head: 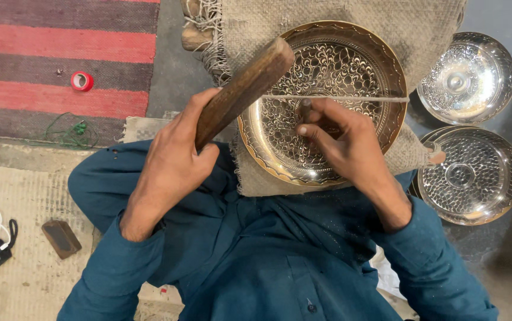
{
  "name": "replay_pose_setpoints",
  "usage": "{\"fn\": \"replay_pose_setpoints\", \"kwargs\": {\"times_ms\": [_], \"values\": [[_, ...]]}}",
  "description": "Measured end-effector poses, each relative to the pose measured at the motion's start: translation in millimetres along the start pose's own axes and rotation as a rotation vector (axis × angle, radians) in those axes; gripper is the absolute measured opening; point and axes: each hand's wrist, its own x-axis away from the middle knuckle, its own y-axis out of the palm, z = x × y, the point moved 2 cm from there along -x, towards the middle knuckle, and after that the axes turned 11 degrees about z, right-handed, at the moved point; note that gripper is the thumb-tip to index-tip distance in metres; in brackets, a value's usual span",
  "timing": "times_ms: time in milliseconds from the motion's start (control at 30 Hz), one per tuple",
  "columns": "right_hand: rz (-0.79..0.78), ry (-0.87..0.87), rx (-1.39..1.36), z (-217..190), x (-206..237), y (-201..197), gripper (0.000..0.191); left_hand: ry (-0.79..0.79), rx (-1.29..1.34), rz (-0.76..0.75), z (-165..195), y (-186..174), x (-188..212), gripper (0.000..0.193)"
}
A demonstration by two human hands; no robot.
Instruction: The person sits cross-legged on the floor with an ornate brass tray resting on a cloth pad in their lap. They hold a small punch against the tray's decorated surface and strike it with a wooden mallet, working the pattern across the tray, then set the tray aside and reach for another tray at the end.
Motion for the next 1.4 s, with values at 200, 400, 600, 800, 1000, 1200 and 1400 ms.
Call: {"fn": "replay_pose_setpoints", "kwargs": {"times_ms": [200,400,600,800,1000,1200,1400], "values": [[0.034,-0.182,0.145,-1,1,2,0.03,0.236,-0.125,0.068,7,-4,0,0.083],[-0.044,-0.028,0.012,2,1,0,0.013,0.429,-0.446,0.152,0,-8,1,0.082],[-0.204,-0.29,0.186,1,-16,-4,0.022,0.255,-0.246,0.184,-10,-5,6,0.079],[-0.168,0.002,0.074,4,-14,-8,0.012,0.219,-0.424,0.116,-19,2,21,0.08],[0.106,-0.004,-0.078,0,13,-9,0.017,0.014,0.041,0.121,-27,2,28,0.074],[0.199,-0.087,0.059,3,15,-1,0.027,-0.213,0.097,-0.097,-20,11,21,0.073],[0.21,-0.038,0.122,4,14,0,0.03,0.147,0.134,-0.084,-7,5,-1,0.078]]}}
